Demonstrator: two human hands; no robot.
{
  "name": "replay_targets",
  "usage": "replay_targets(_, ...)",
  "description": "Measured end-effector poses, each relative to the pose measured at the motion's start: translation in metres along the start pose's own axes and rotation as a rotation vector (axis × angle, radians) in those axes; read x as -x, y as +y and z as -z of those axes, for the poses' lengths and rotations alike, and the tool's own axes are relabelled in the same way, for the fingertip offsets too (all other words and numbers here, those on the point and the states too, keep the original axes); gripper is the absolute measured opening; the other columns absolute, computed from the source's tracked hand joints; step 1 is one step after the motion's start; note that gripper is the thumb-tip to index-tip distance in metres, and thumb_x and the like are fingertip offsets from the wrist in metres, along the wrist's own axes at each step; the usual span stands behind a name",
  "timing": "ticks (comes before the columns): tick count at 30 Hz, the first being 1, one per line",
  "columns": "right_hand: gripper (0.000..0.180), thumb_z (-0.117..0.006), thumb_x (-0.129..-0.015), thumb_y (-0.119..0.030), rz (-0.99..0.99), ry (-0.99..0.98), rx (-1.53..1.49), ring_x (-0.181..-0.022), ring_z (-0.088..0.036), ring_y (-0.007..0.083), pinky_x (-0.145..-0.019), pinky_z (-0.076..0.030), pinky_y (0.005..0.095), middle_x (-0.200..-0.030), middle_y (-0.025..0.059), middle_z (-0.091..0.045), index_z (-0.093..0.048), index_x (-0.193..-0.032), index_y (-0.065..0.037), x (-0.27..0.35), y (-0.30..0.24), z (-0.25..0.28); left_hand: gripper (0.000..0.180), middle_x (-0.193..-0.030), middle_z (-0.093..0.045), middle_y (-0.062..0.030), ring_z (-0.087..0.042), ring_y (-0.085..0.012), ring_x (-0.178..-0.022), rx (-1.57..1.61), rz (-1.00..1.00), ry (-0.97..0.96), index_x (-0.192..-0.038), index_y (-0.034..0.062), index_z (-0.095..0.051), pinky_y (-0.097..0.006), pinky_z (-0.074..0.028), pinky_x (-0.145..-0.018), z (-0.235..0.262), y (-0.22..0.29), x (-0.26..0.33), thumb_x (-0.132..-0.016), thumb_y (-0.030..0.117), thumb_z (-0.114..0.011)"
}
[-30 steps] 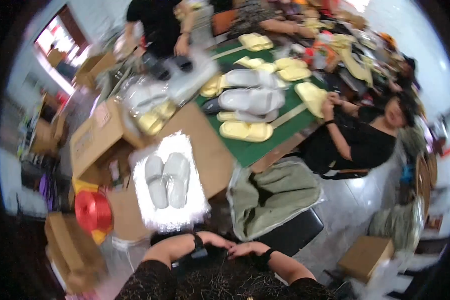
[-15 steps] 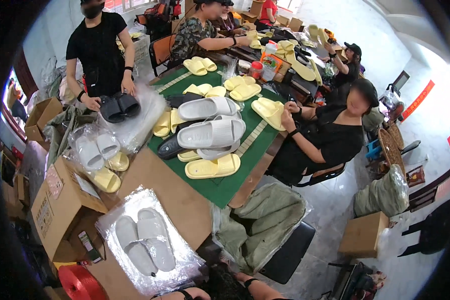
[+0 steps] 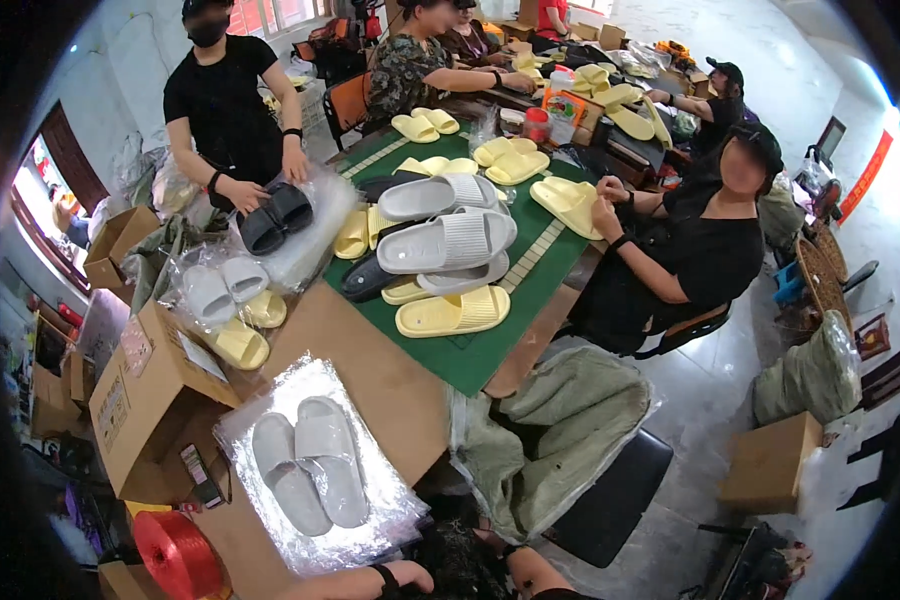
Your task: Packing finished slippers and shoes into bags and containers in a manufacturing setting.
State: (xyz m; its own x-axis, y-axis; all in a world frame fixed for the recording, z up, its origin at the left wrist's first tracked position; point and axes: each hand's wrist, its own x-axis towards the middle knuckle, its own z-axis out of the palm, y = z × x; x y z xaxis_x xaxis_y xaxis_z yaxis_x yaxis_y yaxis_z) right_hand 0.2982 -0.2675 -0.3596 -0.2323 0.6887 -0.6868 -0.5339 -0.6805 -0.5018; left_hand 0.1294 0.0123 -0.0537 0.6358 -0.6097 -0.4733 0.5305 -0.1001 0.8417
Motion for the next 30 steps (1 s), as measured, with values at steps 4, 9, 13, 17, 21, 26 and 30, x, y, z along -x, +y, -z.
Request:
replay_targets(4, 0.084, -0.049, -0.092, -0.065, 0.06, -0.116, -0.09, -0.119, -0.054, 0.0266, -0.096, -0.043, 0.0368, -0.149, 0.0064, -0.043, -0.027, -0.154, -0.013, -0.01, 0.003, 0.006, 0.028, -0.108, -0.072, -0.0082, -0.066, -0.0244, -0.103, -0.241, -0.021, -0.047, -0.107, 0.0093, -0.074, -0.034, -0.048, -0.095, -0.007, 0.001, -0.002, -0.087, 0.024, -0.063)
replay_targets(9, 0.089, -0.047, -0.088, -0.071, -0.068, 0.012, 0.051, -0.125, -0.048, 0.0268, -0.104, -0.036, 0.0365, -0.15, 0.008, -0.043, -0.031, -0.152, -0.011, 0.03, -0.094, -0.05, 0.015, -0.091, -0.061, -0.0106, -0.055, -0.0278, -0.086, -0.391, 0.089, -0.087, -0.094, 0.0067, -0.066, -0.037, -0.044, -0.081, -0.026, -0.045, -0.024, -0.086, 0.019, -0.061)
replay_targets(13, 0.091, -0.046, -0.086, -0.074, -0.222, 0.253, 0.183, -0.129, -0.044, 0.0287, -0.109, -0.031, 0.037, -0.149, 0.0082, -0.044, -0.037, -0.149, -0.01, 0.077, -0.166, -0.103, 0.021, -0.067, -0.035, -0.0127, -0.031, -0.0288, -0.061, -0.538, 0.203, -0.157, -0.07, -0.0001, -0.047, -0.041, -0.037, -0.058, -0.038, -0.07, -0.045, -0.081, 0.008, -0.063)
replay_targets(17, 0.081, -0.052, -0.085, -0.07, -0.214, 0.403, 0.019, -0.124, -0.048, 0.0319, -0.105, -0.034, 0.041, -0.143, 0.0073, -0.05, -0.05, -0.141, -0.011, 0.051, -0.149, -0.107, 0.047, -0.125, -0.064, -0.0164, -0.058, -0.0439, -0.115, -0.872, 1.113, -0.633, -0.128, 0.0151, -0.064, -0.071, -0.041, -0.094, -0.05, -0.205, -0.176, -0.085, 0.036, -0.063)
replay_targets(21, 0.076, -0.061, -0.086, -0.063, -0.274, 0.427, -0.057, -0.124, -0.047, 0.0242, -0.097, -0.04, 0.0381, -0.14, 0.0068, -0.052, -0.051, -0.142, -0.013, 0.044, -0.127, -0.09, 0.044, -0.125, -0.064, -0.0165, -0.058, -0.0433, -0.114, -0.943, 0.808, -0.649, -0.125, 0.0167, -0.066, -0.071, -0.042, -0.092, -0.034, -0.095, -0.108, -0.086, 0.038, -0.063)
replay_targets(26, 0.056, -0.064, -0.089, -0.054, 0.181, 0.435, -0.272, -0.1, -0.058, 0.0205, -0.088, -0.044, 0.0427, -0.105, 0.0035, -0.065, -0.064, -0.123, -0.01, 0.081, -0.096, -0.108, 0.012, -0.079, -0.07, -0.0177, -0.069, -0.0357, -0.075, -1.146, 0.244, 0.189, -0.07, 0.0067, -0.073, -0.045, -0.056, -0.063, -0.088, 0.021, -0.012, -0.06, 0.013, -0.071)
replay_targets(30, 0.049, -0.064, -0.091, -0.042, 0.105, 0.693, 0.393, -0.114, -0.059, 0.0241, -0.094, -0.046, 0.0387, -0.125, 0.0059, -0.064, -0.062, -0.126, -0.009, 0.113, 0.103, 0.058, 0.014, -0.084, -0.07, -0.0199, -0.067, -0.0407, -0.083, -1.171, 0.036, 0.001, -0.08, -0.0006, -0.071, -0.046, -0.056, -0.073, -0.094, 0.143, 0.032, -0.078, 0.012, -0.065)
